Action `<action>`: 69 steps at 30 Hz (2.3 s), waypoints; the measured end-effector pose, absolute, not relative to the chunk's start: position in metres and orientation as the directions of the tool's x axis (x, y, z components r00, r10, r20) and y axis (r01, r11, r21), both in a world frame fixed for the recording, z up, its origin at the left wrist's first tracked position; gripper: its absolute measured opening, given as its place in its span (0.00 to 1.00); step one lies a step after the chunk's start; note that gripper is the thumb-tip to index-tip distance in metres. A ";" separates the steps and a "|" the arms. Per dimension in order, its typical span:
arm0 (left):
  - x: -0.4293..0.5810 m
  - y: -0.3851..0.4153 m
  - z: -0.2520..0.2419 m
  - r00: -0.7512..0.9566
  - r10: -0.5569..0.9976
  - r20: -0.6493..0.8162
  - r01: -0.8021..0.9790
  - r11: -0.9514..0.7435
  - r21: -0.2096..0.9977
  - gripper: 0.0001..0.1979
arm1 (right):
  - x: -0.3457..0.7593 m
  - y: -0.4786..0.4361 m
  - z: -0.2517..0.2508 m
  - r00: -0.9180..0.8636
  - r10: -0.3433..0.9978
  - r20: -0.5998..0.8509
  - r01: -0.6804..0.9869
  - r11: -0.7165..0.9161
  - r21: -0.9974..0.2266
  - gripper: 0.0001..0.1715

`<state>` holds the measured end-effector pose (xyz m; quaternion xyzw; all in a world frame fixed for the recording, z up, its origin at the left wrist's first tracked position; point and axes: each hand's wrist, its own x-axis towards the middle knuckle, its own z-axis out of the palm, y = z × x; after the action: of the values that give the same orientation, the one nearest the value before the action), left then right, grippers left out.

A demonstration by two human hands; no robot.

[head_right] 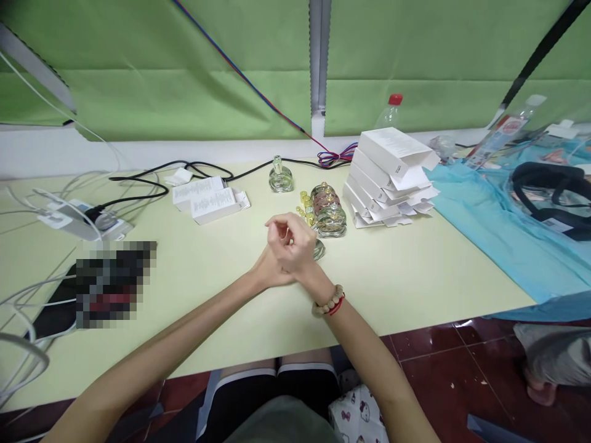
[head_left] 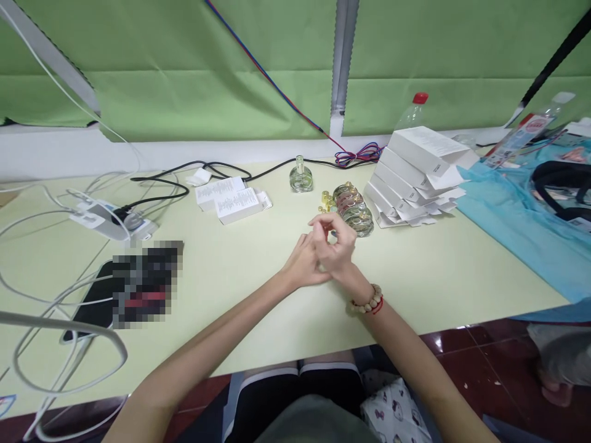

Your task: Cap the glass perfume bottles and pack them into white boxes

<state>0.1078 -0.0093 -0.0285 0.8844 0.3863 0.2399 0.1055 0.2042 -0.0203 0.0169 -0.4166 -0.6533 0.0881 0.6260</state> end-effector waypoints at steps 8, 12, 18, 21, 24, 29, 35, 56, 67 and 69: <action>0.069 -0.009 -0.021 0.571 0.667 0.479 0.636 -0.728 0.256 0.07 | 0.210 -0.014 0.013 0.123 0.657 0.744 0.467 0.623 -0.628 0.11; 0.050 0.003 -0.017 0.591 0.679 0.435 0.655 -0.719 0.234 0.09 | 0.221 -0.006 0.017 0.213 0.701 0.681 0.506 0.517 -0.690 0.13; 0.029 0.017 -0.024 0.443 0.761 0.473 0.773 -0.592 0.229 0.08 | 0.231 0.004 0.014 0.220 0.800 0.559 0.642 0.313 -0.700 0.12; 0.031 0.017 -0.027 0.374 0.773 0.513 0.812 -0.540 0.221 0.08 | 0.228 0.004 0.005 0.109 0.890 0.442 0.737 0.226 -0.637 0.11; 0.035 0.015 -0.026 0.355 0.778 0.518 0.816 -0.528 0.234 0.13 | 0.226 0.002 -0.004 0.032 0.933 0.358 0.811 0.185 -0.555 0.16; 0.038 0.014 -0.023 0.349 0.801 0.487 0.799 -0.525 0.292 0.15 | 0.226 0.001 -0.008 0.008 0.972 0.237 0.894 0.099 -0.436 0.22; 0.038 0.017 -0.025 0.364 0.795 0.486 0.770 -0.550 0.324 0.14 | 0.228 0.002 -0.010 -0.015 0.975 0.223 0.912 0.104 -0.397 0.21; 0.038 0.017 -0.027 0.536 0.697 0.476 0.690 -0.687 0.228 0.21 | 0.223 0.001 -0.011 -0.011 0.928 0.372 0.778 0.241 -0.580 0.15; 0.038 0.019 -0.028 0.548 0.712 0.438 0.687 -0.682 0.249 0.20 | 0.214 0.004 0.001 0.069 0.966 0.247 0.136 0.237 -0.962 0.17; 0.038 0.020 -0.029 0.547 0.714 0.438 0.688 -0.681 0.251 0.19 | 0.213 0.003 0.001 -0.004 0.965 0.262 0.119 0.260 -0.958 0.16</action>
<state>0.0376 0.0197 -0.0293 0.8791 0.3986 0.2602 0.0247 0.2129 0.0029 0.0013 -0.4614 -0.5874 0.3962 0.5341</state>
